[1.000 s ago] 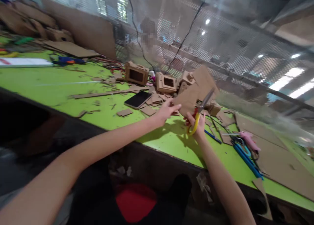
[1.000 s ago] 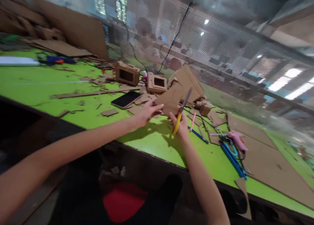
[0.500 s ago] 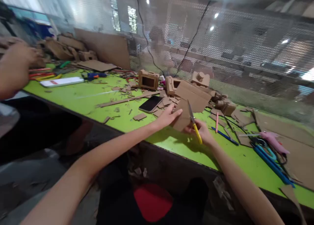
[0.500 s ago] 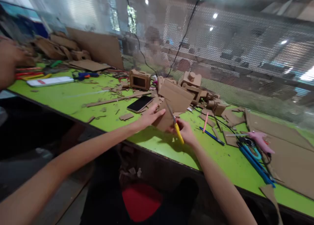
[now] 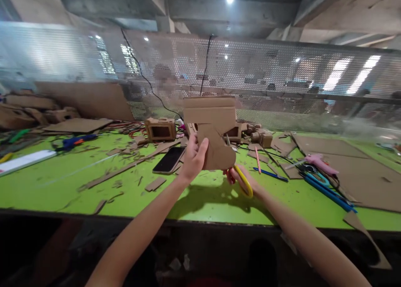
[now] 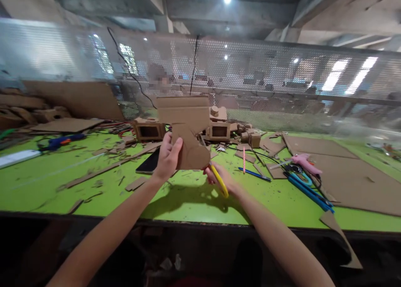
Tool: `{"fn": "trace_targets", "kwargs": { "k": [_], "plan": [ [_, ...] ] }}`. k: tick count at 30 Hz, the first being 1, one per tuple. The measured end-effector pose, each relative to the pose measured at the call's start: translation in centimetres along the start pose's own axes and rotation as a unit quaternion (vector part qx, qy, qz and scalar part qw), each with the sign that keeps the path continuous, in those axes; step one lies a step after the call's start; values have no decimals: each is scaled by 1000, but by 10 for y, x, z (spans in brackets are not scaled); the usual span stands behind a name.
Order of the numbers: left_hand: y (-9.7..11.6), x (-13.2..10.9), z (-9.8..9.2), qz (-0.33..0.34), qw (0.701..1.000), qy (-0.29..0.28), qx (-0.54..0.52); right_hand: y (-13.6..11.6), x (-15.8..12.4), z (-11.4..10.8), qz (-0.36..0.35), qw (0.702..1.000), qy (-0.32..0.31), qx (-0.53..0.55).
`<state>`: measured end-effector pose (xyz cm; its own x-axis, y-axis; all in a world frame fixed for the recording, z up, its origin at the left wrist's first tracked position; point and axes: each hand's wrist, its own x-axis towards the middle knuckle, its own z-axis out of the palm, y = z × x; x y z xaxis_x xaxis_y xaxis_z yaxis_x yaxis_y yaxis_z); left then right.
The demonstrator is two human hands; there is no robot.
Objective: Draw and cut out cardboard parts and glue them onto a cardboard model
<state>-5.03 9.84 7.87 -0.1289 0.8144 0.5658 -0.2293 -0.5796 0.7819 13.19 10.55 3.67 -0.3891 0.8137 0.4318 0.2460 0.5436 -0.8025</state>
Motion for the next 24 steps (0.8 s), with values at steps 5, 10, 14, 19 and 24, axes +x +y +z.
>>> {"fn": "trace_targets", "kwargs": {
  "k": [5, 10, 14, 19, 24],
  "plan": [
    [-4, -3, -5, -3, 999, -33, 3, -4, 0, -2, 73, 988, -116, 67],
    [-5, -7, -6, -9, 999, -41, 22, -2, 1, -2, 111, 986, -106, 68],
    [-8, -8, -5, 4, 999, -32, 38, 0, 1, -1, 106, 988, -104, 51],
    [-9, -7, -7, 13, 997, -30, 70, 5, 0, -3, 84, 993, -86, 1],
    [-9, -6, -8, 24, 995, -32, 89, 4, 0, -11, 30, 986, -54, -156]
  ]
}}
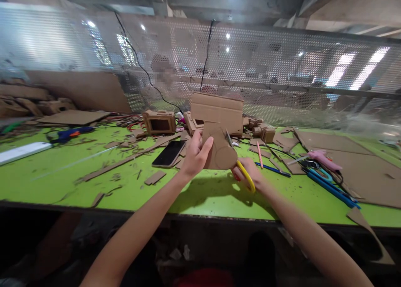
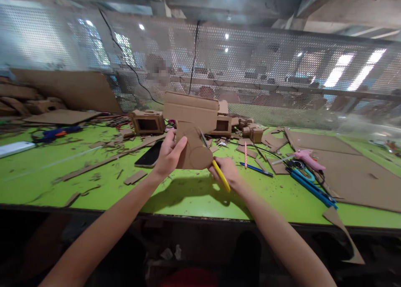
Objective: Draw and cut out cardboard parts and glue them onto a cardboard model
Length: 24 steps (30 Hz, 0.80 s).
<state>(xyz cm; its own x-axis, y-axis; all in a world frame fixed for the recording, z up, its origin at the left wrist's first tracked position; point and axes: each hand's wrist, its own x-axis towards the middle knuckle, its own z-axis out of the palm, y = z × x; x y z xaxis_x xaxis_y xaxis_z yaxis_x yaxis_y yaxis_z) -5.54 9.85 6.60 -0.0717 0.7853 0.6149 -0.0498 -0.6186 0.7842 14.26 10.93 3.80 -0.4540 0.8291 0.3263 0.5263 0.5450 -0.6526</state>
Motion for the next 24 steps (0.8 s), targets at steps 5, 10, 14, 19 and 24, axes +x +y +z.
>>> {"fn": "trace_targets", "kwargs": {
  "k": [5, 10, 14, 19, 24],
  "plan": [
    [-3, 1, 0, -3, 1000, -2, -2, -9, -3, -5, -5, 998, 3, -68],
    [-6, 3, -1, -12, 1000, 12, -3, -16, -6, -4, 13, 998, -5, -67],
    [-7, 4, -1, -25, 999, 14, -19, -14, -4, -2, 8, 995, 17, -95],
    [-13, 7, -2, -34, 998, 6, -50, -7, 0, 1, 19, 993, 42, -106],
    [-14, 8, -2, -61, 997, 3, -49, -4, 2, 1, 23, 994, 40, -95]
  ]
}}
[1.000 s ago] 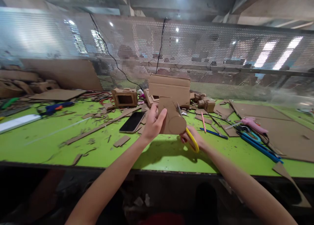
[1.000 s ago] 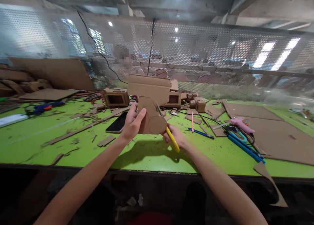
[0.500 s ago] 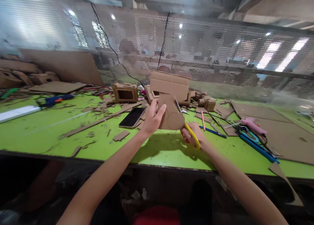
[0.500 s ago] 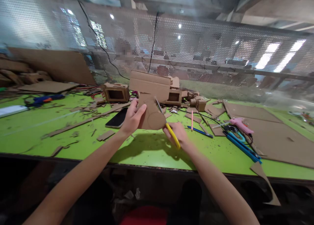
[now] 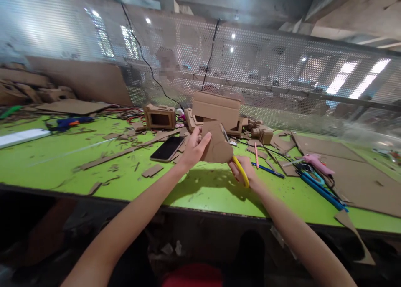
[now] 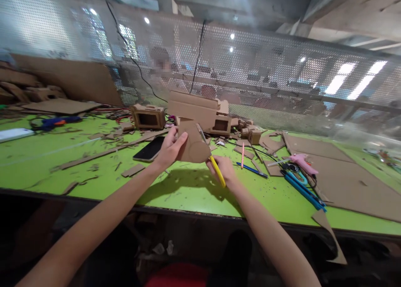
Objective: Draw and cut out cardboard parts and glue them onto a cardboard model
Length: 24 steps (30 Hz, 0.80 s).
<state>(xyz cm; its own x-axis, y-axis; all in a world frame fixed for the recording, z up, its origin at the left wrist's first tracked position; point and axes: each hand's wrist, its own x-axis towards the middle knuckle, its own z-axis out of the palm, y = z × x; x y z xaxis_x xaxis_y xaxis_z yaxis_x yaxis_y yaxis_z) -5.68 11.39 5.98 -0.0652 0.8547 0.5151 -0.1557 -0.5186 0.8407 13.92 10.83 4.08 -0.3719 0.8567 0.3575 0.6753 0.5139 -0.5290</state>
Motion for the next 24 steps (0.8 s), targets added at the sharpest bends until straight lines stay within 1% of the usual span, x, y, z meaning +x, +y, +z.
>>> {"fn": "trace_targets", "kwargs": {
  "k": [4, 8, 10, 13, 14, 16, 19, 21, 24],
  "plan": [
    [1, -1, 4, -43, 998, -7, -37, 2, 1, -1, 18, 999, 9, 29],
    [0, -1, 7, -55, 996, -17, -71, 6, 4, 1, 29, 995, 5, 96],
    [0, -1, 7, -66, 992, -25, -102, 6, 5, 3, 27, 988, -27, 150],
    [1, -1, 8, -92, 985, -30, -143, 5, 6, 4, 26, 963, -83, 255],
    [1, -1, 7, -94, 984, -30, -146, 5, 6, 4, 28, 957, -91, 273],
    [2, -1, 6, -80, 988, -31, -127, 4, 6, 2, 40, 957, -89, 272],
    [3, -1, 5, -37, 997, -20, -68, 3, 7, -1, 54, 962, -88, 251],
    [1, -1, 4, -21, 999, -1, -49, 2, 8, -4, 59, 961, -109, 248],
    [-3, -1, 5, -24, 998, 25, -56, 0, 9, -6, 71, 953, -139, 258]
  ]
}}
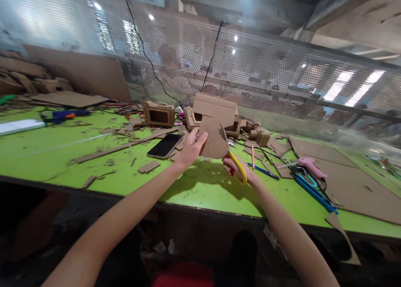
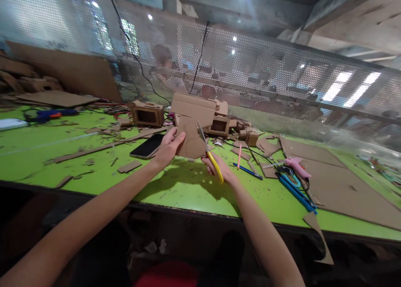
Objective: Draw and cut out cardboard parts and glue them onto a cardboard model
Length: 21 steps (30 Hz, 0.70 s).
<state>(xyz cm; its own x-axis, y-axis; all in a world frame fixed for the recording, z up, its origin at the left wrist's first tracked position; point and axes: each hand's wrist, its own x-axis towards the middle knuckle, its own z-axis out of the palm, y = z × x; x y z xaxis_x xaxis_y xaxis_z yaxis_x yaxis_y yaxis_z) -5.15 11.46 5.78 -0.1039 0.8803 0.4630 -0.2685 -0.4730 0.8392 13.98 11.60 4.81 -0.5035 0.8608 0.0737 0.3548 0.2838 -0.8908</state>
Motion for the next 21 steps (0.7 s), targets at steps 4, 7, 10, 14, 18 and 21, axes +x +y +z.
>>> {"fn": "trace_targets", "kwargs": {
  "k": [4, 7, 10, 14, 18, 21],
  "plan": [
    [-6, 1, 0, -18, 999, 31, -37, -3, -1, -3, 22, 1000, -18, 3],
    [-9, 3, 0, -66, 994, 33, -78, -5, -4, -6, -13, 998, -66, -3],
    [-12, 2, 0, -93, 991, 22, -88, -3, -4, -7, -27, 997, -70, -30],
    [-17, -3, 3, 4, 997, 58, -48, 7, 2, -5, -22, 993, 68, -96],
    [-23, 1, 2, 2, 995, 86, -48, 16, 7, -4, -32, 991, 83, -104],
    [-27, 9, -4, 11, 990, 132, -56, 17, 8, -3, -2, 998, 24, -64]
  ]
}}
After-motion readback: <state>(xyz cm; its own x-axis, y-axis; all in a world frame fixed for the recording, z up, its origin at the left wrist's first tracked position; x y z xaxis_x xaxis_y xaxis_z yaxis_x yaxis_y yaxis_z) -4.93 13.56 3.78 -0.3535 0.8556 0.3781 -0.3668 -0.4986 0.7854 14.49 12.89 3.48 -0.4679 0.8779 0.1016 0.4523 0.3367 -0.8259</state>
